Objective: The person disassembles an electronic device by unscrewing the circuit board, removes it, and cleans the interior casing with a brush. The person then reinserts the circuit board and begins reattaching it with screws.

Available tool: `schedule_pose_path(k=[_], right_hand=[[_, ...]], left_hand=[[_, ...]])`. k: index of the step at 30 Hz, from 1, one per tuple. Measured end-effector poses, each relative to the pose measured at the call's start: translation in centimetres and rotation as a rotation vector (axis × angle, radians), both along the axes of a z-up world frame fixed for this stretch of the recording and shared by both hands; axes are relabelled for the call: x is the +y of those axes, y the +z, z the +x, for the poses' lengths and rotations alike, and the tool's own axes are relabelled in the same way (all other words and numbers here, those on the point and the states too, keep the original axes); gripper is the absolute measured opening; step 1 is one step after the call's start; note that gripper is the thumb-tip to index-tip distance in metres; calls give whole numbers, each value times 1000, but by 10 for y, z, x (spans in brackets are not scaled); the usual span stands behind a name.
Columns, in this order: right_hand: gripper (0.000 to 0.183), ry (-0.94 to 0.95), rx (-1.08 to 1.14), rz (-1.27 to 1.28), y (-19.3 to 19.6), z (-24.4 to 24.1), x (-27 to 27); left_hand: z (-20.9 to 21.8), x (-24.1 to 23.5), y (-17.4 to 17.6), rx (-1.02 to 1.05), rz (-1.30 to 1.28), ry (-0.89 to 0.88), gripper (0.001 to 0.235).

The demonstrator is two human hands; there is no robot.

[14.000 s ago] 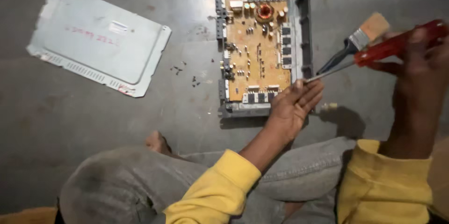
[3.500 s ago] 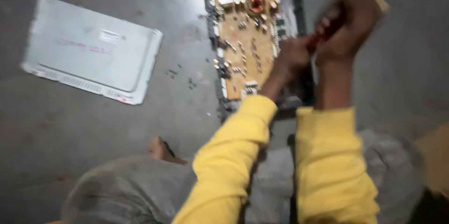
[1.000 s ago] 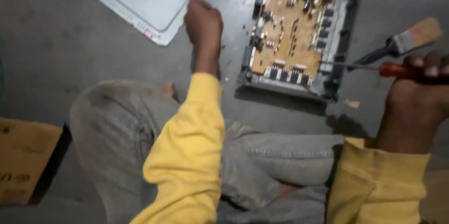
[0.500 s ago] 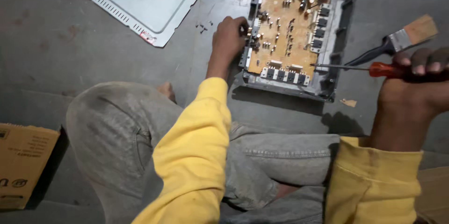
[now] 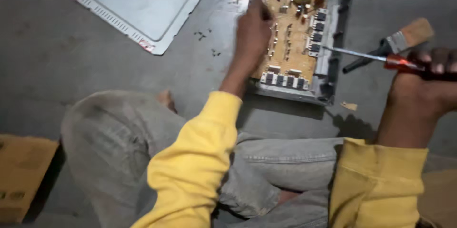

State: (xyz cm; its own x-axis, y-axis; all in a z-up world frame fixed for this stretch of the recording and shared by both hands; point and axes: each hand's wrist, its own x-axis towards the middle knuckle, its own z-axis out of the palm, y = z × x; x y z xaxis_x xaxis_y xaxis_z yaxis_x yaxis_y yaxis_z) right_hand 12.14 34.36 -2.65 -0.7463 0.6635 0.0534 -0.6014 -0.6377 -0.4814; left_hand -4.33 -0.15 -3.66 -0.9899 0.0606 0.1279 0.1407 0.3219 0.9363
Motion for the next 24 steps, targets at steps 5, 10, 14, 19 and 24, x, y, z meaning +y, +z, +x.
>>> schedule_pose_path(k=[5,10,14,19,24], right_hand=[[38,-73,-29,-45,13,7,-2],[34,-96,-65,99,30,9,-27],[31,-114,-76,84,36,12,-32],[38,-167,-89,141,31,11,-28],[47,-191,-67,223,28,12,-29]], left_hand=[[50,67,-13,-436,478,-467,18],[62,88,-34,-839,1056,-494,18],[68,85,-42,-942,1161,-474,24],[68,78,-38,-943,1206,-462,28],[67,78,-33,-926,1160,-449,26]])
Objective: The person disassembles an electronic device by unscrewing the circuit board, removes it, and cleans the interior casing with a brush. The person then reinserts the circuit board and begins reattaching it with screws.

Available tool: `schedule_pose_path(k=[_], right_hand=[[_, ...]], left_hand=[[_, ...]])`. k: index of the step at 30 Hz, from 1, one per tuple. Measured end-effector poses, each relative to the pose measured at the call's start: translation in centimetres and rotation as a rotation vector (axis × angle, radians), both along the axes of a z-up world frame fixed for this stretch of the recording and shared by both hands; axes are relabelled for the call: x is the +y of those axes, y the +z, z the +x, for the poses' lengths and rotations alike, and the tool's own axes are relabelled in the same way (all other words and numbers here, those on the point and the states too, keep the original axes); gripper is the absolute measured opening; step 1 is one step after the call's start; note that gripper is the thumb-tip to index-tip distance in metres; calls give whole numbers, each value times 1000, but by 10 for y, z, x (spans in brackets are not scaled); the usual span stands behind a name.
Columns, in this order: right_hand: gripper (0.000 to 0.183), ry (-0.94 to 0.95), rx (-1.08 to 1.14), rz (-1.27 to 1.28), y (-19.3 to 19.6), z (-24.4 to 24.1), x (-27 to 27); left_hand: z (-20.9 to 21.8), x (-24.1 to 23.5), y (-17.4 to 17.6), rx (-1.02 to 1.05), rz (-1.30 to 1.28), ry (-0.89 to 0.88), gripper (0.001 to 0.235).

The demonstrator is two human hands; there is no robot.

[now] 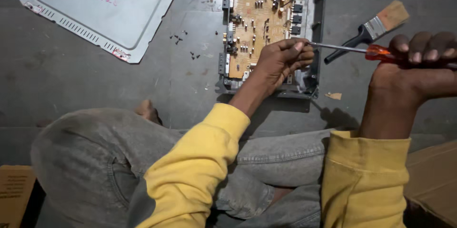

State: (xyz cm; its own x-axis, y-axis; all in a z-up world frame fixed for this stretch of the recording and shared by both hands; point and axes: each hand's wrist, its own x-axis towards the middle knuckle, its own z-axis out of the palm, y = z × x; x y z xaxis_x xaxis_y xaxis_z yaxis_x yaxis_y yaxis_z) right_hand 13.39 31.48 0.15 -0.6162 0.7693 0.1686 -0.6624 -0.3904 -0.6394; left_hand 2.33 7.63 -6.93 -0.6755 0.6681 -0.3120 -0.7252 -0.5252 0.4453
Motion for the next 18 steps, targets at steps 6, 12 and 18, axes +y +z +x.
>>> schedule_pose_path(k=[6,12,18], right_hand=[[47,31,-17,74,8,-1,-9],[43,-18,-58,-64,16,-2,-7],[42,-3,-39,-41,10,2,1]], left_hand=[[-4,1,-4,82,-90,-27,25],[0,3,2,4,-53,-17,26],[-2,-2,18,107,-216,-74,28]])
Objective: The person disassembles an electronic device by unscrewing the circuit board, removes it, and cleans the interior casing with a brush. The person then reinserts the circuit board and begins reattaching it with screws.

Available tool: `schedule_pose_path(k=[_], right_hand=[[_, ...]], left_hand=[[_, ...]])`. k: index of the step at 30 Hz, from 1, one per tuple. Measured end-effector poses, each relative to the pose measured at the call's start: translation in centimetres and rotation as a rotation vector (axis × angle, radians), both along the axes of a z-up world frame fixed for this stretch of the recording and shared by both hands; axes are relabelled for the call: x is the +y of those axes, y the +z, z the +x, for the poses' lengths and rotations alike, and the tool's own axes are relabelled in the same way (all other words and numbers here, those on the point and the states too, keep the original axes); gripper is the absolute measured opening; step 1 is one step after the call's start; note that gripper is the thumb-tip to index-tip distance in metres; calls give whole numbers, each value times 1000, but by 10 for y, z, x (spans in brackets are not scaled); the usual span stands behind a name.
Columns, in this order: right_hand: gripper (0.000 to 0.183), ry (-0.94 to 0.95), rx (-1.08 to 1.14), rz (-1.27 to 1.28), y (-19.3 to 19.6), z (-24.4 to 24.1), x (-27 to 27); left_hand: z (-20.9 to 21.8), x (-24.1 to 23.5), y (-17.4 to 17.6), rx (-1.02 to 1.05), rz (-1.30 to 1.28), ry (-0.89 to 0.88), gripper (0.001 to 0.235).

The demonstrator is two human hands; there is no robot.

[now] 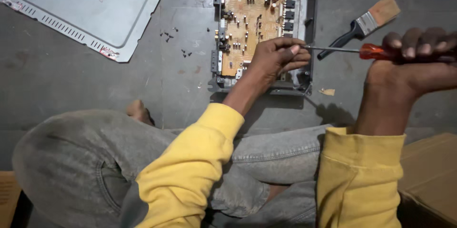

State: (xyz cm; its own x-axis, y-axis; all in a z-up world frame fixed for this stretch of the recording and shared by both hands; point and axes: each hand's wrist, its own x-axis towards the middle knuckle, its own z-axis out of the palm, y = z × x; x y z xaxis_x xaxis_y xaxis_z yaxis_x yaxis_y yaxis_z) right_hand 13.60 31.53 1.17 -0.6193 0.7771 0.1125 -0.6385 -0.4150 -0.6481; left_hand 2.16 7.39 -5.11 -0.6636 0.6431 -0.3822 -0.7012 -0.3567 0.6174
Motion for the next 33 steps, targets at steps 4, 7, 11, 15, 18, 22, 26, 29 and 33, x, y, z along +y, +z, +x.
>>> schedule_pose_path(k=[4,7,11,15,18,22,26,29,33], right_hand=[[36,50,7,-54,3,-4,1],[38,22,-6,-28,11,-5,-7],[45,3,-39,67,24,-2,-31],[44,68,-10,160,43,8,-55],[44,43,-2,178,57,16,-69],[44,101,35,221,73,25,-92],[42,166,88,210,75,27,-122],[38,166,98,200,77,22,-133],[34,150,125,70,82,16,-133]], left_hand=[[-2,-2,3,-84,73,3,24],[2,-2,-1,-116,124,-5,22],[10,-7,-9,-132,142,1,23],[19,-18,-9,-98,105,-57,22],[28,-25,-5,40,-1,-109,20],[33,-41,-1,616,-218,-125,15],[36,-59,-6,1097,-399,47,13],[35,-69,-15,599,-309,-82,15],[32,-81,-21,412,38,-13,16]])
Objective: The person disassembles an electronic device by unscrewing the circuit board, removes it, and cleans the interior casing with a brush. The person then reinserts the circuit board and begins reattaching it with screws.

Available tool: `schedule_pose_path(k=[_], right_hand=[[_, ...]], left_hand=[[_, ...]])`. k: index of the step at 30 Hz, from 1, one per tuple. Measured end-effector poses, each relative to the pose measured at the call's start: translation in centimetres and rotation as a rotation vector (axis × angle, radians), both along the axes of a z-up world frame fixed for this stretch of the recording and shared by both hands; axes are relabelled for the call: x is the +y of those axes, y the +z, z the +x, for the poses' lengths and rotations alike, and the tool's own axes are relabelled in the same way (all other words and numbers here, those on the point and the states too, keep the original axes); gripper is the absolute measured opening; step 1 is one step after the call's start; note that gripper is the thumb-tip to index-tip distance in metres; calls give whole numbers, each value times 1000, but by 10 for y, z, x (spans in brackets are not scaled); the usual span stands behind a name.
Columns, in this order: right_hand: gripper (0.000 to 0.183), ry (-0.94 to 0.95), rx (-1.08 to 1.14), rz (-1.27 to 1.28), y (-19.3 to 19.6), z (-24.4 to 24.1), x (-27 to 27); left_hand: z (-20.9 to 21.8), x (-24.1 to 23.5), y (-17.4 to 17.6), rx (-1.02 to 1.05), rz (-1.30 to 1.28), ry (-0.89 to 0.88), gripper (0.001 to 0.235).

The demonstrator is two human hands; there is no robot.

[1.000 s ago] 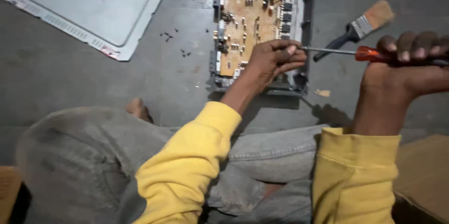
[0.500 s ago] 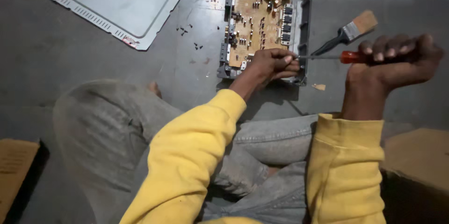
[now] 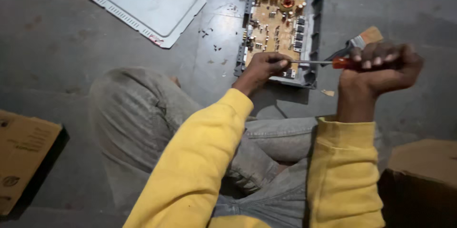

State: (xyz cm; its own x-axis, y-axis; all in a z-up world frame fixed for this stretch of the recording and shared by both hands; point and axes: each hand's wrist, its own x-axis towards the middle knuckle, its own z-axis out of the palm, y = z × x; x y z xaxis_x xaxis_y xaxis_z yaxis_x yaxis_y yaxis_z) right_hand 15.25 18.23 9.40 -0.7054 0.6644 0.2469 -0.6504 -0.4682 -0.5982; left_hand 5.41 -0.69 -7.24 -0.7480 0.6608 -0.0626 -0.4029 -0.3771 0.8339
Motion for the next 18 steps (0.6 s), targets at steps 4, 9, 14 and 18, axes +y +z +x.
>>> schedule_pose_path(k=[4,9,14,18], right_hand=[[34,-13,-73,8,2,-2,10],[34,43,-92,-28,-1,-13,8],[34,79,-122,64,-9,-19,-3],[38,-8,-80,99,-11,-17,-2]], left_hand=[[-3,-2,9,113,-114,-24,18],[-6,-9,39,356,-251,43,22],[-8,-6,43,884,-546,214,29],[-13,0,22,374,-149,139,21]])
